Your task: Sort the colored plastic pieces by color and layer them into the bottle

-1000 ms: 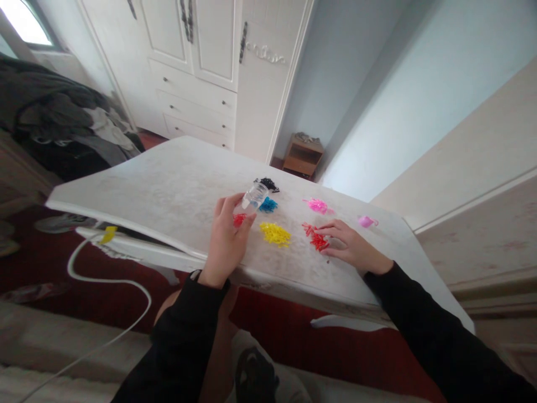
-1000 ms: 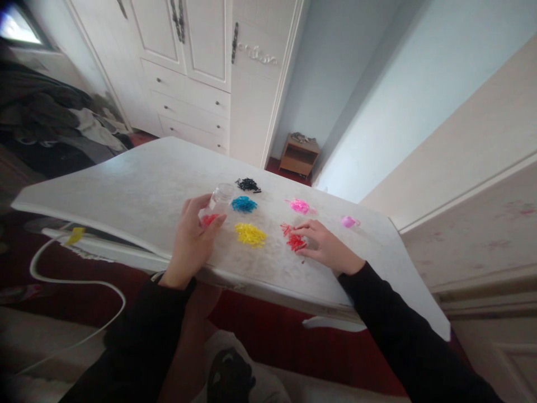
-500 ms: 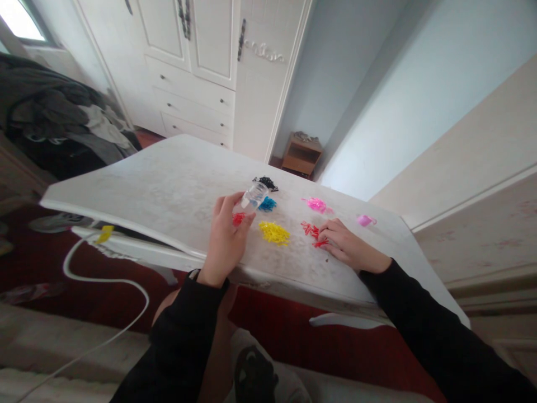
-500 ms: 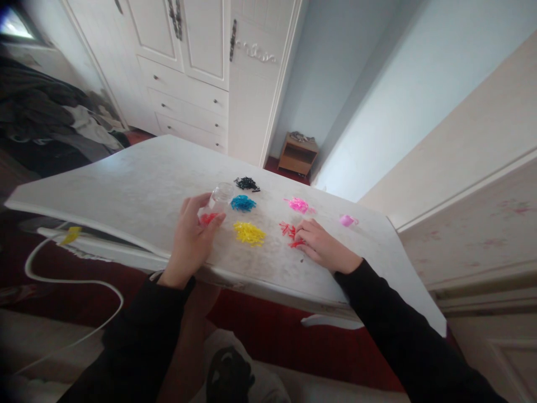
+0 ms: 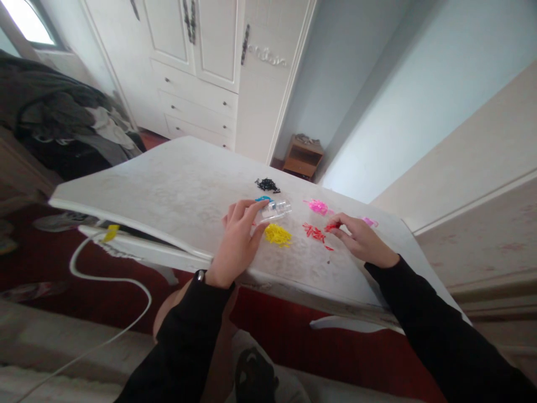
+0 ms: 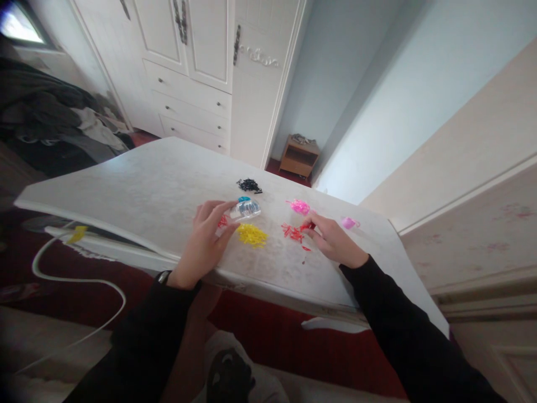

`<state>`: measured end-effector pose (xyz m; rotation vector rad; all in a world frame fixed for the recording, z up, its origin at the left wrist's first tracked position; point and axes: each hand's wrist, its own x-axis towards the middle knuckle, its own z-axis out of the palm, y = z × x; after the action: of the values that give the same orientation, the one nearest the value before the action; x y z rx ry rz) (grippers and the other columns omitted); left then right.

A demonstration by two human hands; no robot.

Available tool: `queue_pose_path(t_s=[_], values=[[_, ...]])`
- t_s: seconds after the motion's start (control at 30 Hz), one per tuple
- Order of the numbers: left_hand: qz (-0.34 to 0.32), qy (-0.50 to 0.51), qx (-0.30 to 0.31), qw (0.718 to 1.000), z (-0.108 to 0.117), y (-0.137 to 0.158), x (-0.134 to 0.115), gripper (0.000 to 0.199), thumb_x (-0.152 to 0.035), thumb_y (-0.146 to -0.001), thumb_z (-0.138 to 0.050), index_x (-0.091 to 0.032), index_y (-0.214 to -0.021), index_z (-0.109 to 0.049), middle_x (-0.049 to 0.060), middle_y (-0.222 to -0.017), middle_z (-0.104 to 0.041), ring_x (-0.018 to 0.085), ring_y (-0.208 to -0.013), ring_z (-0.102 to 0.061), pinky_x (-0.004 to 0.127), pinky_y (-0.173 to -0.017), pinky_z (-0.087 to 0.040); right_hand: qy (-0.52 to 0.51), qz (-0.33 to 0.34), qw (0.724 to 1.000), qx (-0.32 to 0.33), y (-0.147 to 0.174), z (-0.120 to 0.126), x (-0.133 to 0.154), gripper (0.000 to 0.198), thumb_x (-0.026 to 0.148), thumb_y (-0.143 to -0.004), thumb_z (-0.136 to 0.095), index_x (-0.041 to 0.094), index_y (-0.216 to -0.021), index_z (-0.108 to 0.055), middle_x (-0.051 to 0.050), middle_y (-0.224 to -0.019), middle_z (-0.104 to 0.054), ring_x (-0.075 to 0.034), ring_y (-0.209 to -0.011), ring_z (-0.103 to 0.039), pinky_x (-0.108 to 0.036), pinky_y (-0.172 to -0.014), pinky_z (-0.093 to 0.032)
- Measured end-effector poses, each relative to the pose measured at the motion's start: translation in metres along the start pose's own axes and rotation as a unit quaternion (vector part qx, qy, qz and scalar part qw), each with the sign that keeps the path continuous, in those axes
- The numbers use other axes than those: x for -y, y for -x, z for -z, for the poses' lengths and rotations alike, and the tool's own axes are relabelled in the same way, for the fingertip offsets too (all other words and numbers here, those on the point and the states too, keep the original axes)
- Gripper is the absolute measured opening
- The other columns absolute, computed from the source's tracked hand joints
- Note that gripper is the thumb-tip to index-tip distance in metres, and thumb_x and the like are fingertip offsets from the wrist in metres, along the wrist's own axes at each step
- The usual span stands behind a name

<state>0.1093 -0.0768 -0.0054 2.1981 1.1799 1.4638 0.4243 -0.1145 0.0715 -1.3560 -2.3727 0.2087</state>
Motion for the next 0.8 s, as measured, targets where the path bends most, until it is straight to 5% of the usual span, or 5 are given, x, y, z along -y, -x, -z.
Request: queue_pose_path(t_s=[0.43, 0.8], values=[[-0.006, -0.028, 0.031, 0.999, 0.001, 0.002, -0.003, 0.042, -0.025, -0.101, -0.058, -0.026, -0.143, -0.055, 0.01, -0.129, -0.06, 0.028, -0.118, -0.053, 0.045, -0.103, -0.04, 0.046, 0.103, 0.993, -0.025, -0.07, -0.004, 0.07, 0.013, 0.023, -0.103, -0.053, 0.019, -0.097, -0.064, -0.006, -0.09, -0.072, -0.019, -0.08, -0.064, -0.032, -0.074, -0.049], [-0.005, -0.006, 0.028, 1.0, 0.001, 0.002, -0.002, 0.043, -0.024, -0.101, -0.057, -0.025, -0.143, -0.054, 0.011, -0.128, -0.06, 0.028, -0.119, -0.053, 0.046, -0.105, -0.041, 0.021, 0.171, 0.984, -0.052, -0.091, -0.006, 0.076, 0.018, 0.032, -0.102, -0.062, 0.023, -0.095, -0.076, -0.006, -0.095, -0.067, -0.019, -0.085, -0.064, -0.034, -0.072, -0.054]])
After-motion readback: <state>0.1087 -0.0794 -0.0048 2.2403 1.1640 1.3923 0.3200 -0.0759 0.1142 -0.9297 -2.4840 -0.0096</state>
